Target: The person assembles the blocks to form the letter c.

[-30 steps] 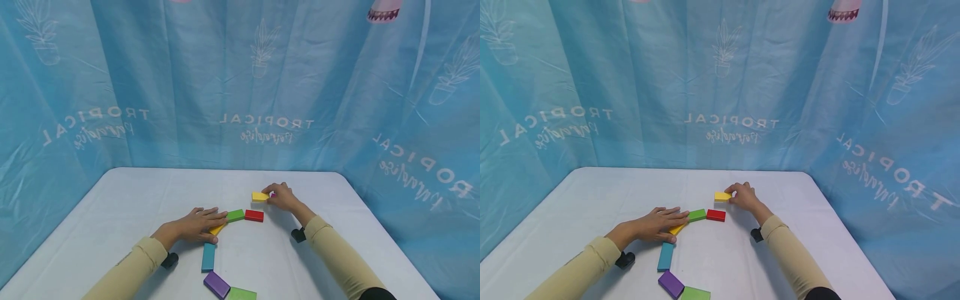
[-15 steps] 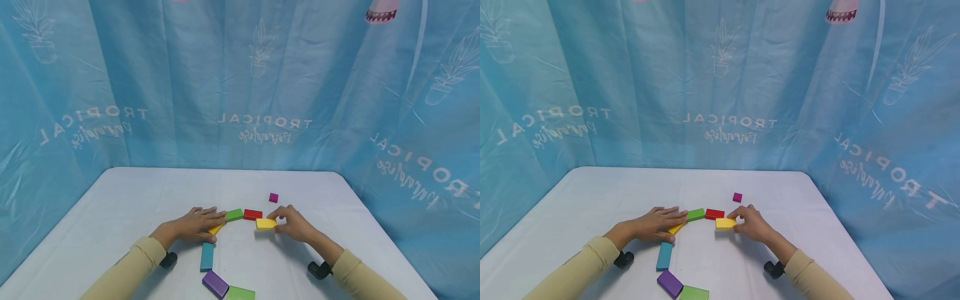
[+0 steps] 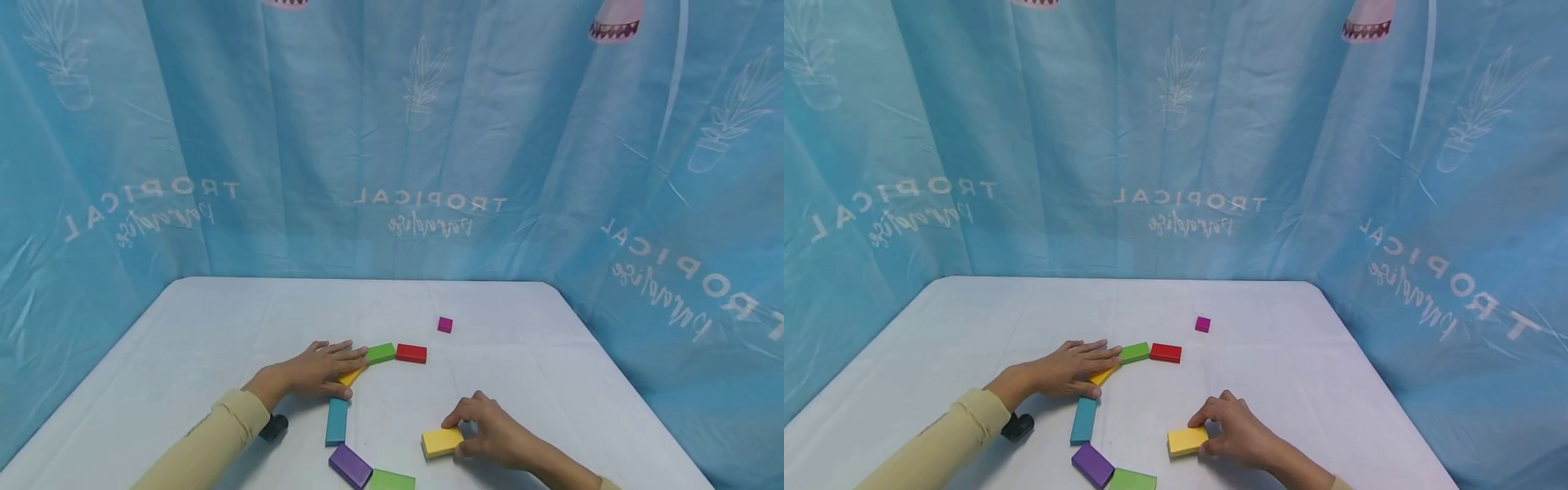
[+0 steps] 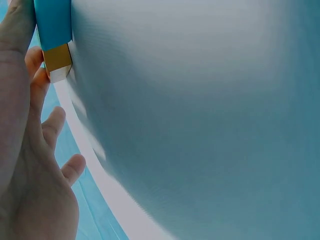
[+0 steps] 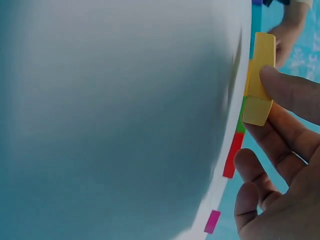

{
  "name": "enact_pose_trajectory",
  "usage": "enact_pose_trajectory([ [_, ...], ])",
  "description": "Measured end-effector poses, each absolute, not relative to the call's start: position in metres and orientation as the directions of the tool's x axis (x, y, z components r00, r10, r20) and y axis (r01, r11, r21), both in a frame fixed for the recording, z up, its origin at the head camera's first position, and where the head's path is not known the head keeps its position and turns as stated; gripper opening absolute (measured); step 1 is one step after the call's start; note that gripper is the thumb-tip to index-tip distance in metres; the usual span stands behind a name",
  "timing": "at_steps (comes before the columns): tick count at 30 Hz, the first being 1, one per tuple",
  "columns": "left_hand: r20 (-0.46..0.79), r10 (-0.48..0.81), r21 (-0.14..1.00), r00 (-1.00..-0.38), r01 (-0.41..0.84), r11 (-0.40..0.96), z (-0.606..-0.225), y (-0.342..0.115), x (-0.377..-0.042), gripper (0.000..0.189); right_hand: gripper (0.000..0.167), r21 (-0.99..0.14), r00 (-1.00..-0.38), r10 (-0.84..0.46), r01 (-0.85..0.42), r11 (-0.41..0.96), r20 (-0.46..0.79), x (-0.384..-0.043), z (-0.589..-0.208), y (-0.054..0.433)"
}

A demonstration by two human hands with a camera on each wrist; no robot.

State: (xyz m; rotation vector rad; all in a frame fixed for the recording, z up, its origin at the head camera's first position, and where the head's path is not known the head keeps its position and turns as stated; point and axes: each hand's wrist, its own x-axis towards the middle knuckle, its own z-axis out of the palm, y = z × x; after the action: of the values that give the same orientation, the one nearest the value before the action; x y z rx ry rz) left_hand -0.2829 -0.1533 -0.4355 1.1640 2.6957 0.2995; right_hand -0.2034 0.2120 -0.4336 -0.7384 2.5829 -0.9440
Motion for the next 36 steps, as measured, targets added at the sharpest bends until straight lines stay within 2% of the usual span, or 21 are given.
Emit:
enact_pose_trajectory([
  [6, -0.091, 0.732, 0.250, -0.675, 0.697, 0.673, -0.435, -0.153, -0.281, 0.069, 0.034, -0.647, -0.784, -0.611, -0.412, 0.642, -0.107, -0.186, -0.436, 0.212],
  [13, -0.093, 0.728, 0.253, -0.679, 0.691, 0.677, -0.437, -0.153, -0.282, 0.070, 0.035, -0.669, -0.772, -0.616, -0.374, 0.642, -0.160, -0.176, -0.436, 0.208],
  [28, -0.079, 0.739, 0.248, -0.669, 0.705, 0.665, -0.437, -0.153, -0.283, 0.070, 0.032, -0.714, -0.722, -0.686, -0.432, 0.551, -0.093, -0.171, -0.438, 0.209],
  [36, -0.076, 0.739, 0.255, -0.669, 0.704, 0.663, -0.436, -0.153, -0.283, 0.070, 0.031, -0.701, -0.718, -0.693, -0.457, 0.548, -0.073, -0.171, -0.439, 0.208],
])
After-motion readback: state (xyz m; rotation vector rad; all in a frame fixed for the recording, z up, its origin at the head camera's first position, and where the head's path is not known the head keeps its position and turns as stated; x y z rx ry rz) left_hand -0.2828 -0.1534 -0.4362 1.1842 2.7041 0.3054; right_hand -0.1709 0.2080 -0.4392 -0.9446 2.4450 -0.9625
